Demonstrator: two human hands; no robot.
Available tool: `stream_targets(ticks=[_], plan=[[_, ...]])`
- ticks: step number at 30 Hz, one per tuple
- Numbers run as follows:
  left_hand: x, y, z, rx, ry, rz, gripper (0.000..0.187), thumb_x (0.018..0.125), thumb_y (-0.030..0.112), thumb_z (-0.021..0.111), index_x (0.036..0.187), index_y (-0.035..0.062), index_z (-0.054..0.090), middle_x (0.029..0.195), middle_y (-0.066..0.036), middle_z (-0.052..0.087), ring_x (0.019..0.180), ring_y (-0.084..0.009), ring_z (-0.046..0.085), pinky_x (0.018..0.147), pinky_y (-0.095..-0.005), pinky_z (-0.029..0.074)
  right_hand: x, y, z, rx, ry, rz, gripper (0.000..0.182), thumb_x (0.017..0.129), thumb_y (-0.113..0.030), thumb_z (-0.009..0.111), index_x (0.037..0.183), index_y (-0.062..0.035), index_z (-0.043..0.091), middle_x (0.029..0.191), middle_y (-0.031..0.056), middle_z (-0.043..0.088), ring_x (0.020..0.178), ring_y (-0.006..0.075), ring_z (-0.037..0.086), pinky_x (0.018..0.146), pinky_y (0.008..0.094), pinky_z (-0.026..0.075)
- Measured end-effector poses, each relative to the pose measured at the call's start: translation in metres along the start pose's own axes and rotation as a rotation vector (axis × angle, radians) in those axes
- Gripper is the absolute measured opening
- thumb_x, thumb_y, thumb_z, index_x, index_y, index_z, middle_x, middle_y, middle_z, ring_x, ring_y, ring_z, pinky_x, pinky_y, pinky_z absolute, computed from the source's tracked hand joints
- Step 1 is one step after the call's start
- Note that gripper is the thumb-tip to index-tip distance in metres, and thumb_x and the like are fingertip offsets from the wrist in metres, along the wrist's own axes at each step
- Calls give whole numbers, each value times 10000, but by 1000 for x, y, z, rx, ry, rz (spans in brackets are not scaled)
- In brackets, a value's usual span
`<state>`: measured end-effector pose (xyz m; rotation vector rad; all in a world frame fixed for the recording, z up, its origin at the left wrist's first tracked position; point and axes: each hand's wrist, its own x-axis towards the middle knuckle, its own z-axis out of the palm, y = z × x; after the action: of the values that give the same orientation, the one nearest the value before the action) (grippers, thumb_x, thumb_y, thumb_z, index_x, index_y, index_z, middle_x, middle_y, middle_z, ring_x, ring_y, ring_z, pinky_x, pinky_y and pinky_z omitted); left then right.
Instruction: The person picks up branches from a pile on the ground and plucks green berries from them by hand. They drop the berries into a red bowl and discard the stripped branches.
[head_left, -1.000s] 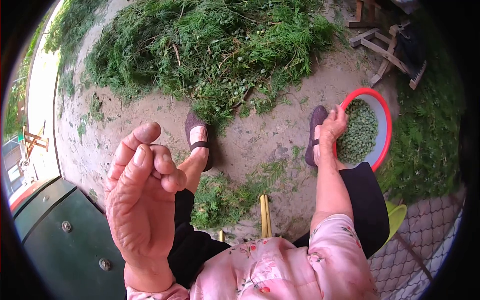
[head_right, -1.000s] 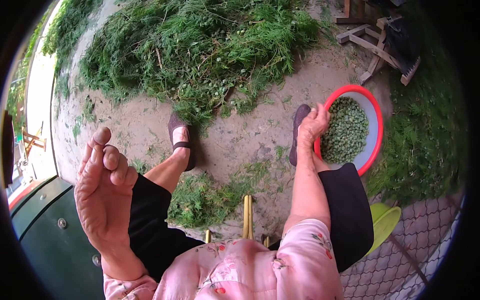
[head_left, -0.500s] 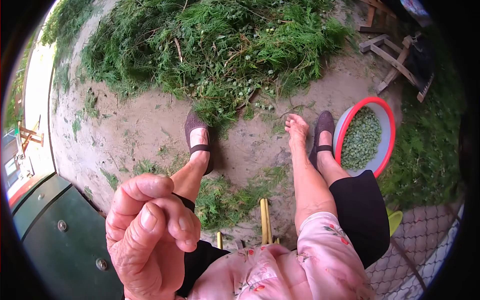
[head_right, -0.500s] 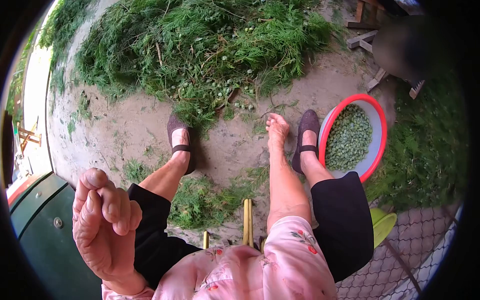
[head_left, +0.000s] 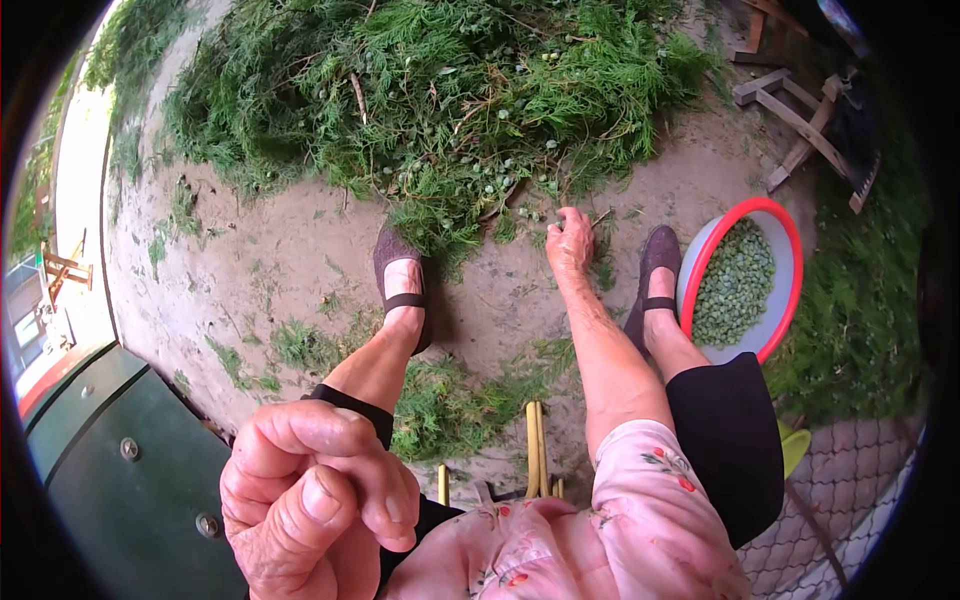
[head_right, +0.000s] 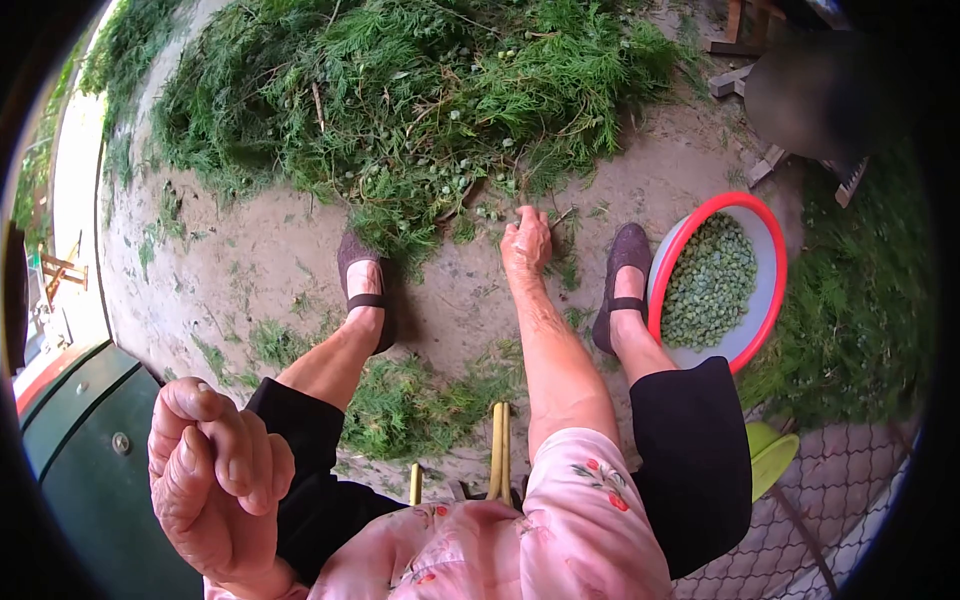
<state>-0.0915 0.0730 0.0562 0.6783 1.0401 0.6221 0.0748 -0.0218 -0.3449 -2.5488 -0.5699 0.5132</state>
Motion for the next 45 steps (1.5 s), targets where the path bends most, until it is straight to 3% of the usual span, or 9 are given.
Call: stream_targets(ticks=[12, 14, 20, 25, 26, 28, 36, 40, 45], plan=[[2, 1, -3, 23, -46, 4, 217, 892, 102, 500, 1044, -48, 458, 603, -97, 505, 469, -156, 454, 457, -298, 374, 0, -21, 11, 3, 49, -400, 230, 694, -10, 631, 899, -72, 546, 914, 119, 506, 835, 319, 547, 703, 408, 457], [1, 1, -2, 17, -8, 9, 219, 892, 103, 501, 1044, -48, 458, 600, -97, 505, 470, -157, 458, 457, -301, 376, 1, -12, 15, 76, -15, -348, 237, 694, -9, 633, 908, -71, 551, 913, 120, 515, 842, 324, 544, 711, 400, 454], [2, 8, -4, 4, -11, -94, 199, 860, 103, 547, 1001, -34, 515, 874, -277, 477, 537, -169, 533, 550, -293, 437, -1, -2, 13, 141, -14, -256, 256, 710, -5, 613, 946, -61, 532, 940, 134, 503, 831, 340, 556, 692, 407, 463], [3, 13, -3, 4, -15, -176, 183, 833, 102, 585, 966, -21, 562, 1102, -428, 454, 593, -179, 596, 627, -287, 488, -7, -21, 15, 141, -175, -372, 205, 746, -33, 582, 937, -72, 522, 958, 151, 491, 821, 368, 559, 673, 426, 475], [4, 11, -3, 5, -15, -174, 183, 833, 102, 585, 966, -21, 562, 1102, -428, 454, 593, -179, 596, 627, -287, 488, -8, -20, 18, 102, -206, -375, 209, 743, -32, 582, 938, -74, 521, 956, 149, 490, 825, 372, 558, 677, 426, 476], [5, 2, -5, 86, -106, -9, 219, 892, 104, 501, 1040, -51, 458, 602, -98, 507, 465, -159, 461, 459, -304, 380, -13, -18, 18, 132, -207, -380, 225, 731, -21, 588, 939, -73, 518, 961, 146, 486, 828, 380, 554, 678, 432, 474], [1, -4, -2, 66, -41, 4, 223, 882, 105, 518, 1027, -53, 460, 587, -94, 502, 459, -156, 458, 453, -297, 369, -30, 6, 24, 318, 24, -174, 211, 702, 10, 599, 901, -60, 595, 836, 118, 537, 699, 271, 559, 648, 357, 459], [1, -4, 0, 62, -21, -2, 224, 879, 104, 522, 1028, -52, 462, 591, -93, 504, 459, -156, 458, 449, -294, 362, -36, -6, 26, 290, -64, -377, 244, 693, 47, 587, 915, -51, 598, 839, 134, 516, 762, 310, 552, 683, 357, 457], [2, -4, 6, 28, -8, -11, 231, 878, 103, 521, 1039, -52, 464, 601, -95, 507, 465, -158, 461, 453, -292, 360, -40, -13, 23, 207, -216, -315, 210, 723, 17, 581, 925, -37, 559, 940, 158, 481, 846, 345, 542, 737, 411, 457]])
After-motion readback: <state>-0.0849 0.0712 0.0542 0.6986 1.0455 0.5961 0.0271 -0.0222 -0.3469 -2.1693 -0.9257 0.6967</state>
